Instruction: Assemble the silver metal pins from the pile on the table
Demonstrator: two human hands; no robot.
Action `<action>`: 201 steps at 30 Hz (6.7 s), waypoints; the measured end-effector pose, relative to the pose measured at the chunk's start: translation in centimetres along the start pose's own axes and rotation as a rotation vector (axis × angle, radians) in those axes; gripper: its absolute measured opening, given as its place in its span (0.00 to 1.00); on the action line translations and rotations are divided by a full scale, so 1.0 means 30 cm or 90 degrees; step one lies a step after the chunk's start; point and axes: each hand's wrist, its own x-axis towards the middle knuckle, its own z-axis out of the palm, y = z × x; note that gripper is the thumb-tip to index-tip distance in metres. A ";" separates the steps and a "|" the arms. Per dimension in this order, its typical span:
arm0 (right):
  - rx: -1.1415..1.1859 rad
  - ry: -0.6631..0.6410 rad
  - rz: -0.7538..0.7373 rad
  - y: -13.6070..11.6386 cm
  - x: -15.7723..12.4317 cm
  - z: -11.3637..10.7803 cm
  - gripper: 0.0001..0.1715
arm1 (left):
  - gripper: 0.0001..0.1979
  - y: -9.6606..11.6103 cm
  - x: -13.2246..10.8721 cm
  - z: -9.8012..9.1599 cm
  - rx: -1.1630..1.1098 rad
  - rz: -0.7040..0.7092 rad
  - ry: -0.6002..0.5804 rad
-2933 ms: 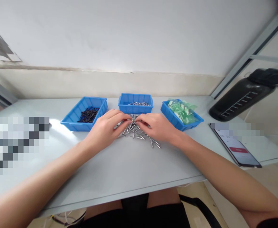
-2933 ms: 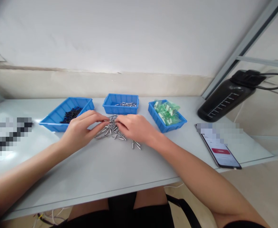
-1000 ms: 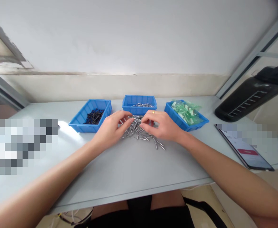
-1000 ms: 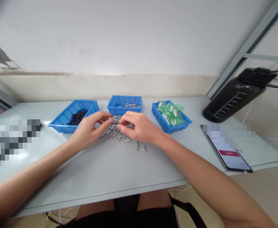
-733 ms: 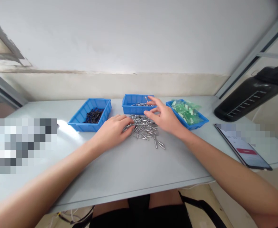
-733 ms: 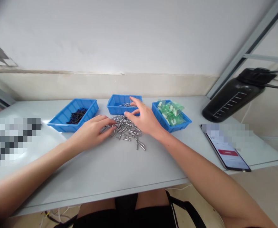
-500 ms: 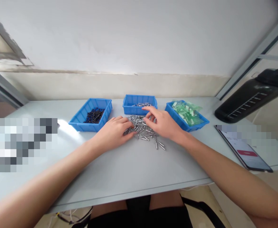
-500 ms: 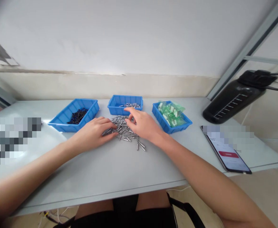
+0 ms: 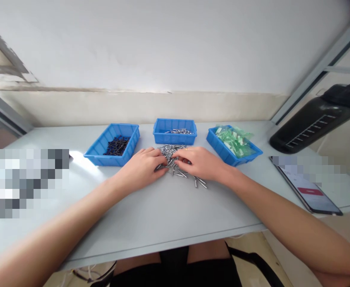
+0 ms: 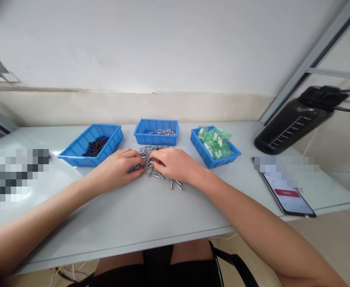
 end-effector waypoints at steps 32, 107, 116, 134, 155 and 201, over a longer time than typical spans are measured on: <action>0.023 0.192 -0.062 -0.006 -0.006 -0.009 0.11 | 0.13 0.003 -0.001 -0.010 -0.049 -0.021 0.139; 0.026 0.196 -0.044 -0.014 -0.012 -0.021 0.10 | 0.06 0.062 0.005 -0.071 -0.225 -0.092 0.314; 0.070 0.122 -0.051 -0.020 -0.014 -0.005 0.11 | 0.06 0.061 0.004 -0.061 -0.275 -0.050 0.262; 0.006 0.107 -0.067 -0.023 -0.012 -0.010 0.09 | 0.05 0.043 0.007 -0.032 -0.194 -0.003 0.202; -0.028 0.098 0.011 -0.010 -0.004 -0.024 0.17 | 0.07 0.034 0.007 -0.054 -0.205 -0.089 0.280; 0.007 0.199 -0.075 -0.039 -0.014 -0.017 0.13 | 0.08 0.035 -0.016 -0.028 -0.219 -0.018 0.168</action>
